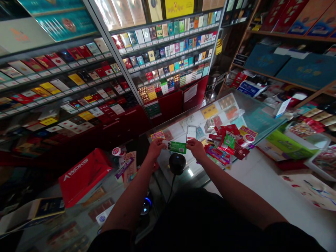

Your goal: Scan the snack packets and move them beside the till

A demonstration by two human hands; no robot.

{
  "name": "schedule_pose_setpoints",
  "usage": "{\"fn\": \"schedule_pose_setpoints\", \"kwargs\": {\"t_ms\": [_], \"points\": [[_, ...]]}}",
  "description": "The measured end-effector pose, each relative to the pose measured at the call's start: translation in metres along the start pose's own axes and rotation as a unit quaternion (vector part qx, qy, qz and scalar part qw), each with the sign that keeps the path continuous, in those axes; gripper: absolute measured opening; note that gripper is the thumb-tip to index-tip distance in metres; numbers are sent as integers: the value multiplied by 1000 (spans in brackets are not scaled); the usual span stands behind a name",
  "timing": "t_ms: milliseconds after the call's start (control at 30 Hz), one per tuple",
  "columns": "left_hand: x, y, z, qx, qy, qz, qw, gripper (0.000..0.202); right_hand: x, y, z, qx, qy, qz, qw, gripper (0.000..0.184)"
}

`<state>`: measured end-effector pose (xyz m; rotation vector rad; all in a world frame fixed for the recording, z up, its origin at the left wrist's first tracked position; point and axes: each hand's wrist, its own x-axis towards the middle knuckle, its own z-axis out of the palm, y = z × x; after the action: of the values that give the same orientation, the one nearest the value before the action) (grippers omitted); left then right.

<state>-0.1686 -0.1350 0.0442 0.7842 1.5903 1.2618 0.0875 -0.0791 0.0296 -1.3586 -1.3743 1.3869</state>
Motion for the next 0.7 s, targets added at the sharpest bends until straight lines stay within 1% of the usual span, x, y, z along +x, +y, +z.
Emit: {"fn": "schedule_pose_setpoints", "kwargs": {"t_ms": [167,367,533,633,700], "points": [[-2,5,4,-3,5,0,1000,45,-5,-11,-2,23,10,9,1000,29],[-7,18,14,0,-13,14,1000,42,-7,-22,-7,78,28,42,996,29],[-9,26,24,-3,-22,15,1000,39,-7,-24,-15,136,38,76,987,33],[-9,28,33,-16,-27,15,999,37,-6,-23,-22,157,46,81,983,34],[-10,30,40,-31,-45,13,998,36,-5,-22,-29,169,53,79,981,34]]}}
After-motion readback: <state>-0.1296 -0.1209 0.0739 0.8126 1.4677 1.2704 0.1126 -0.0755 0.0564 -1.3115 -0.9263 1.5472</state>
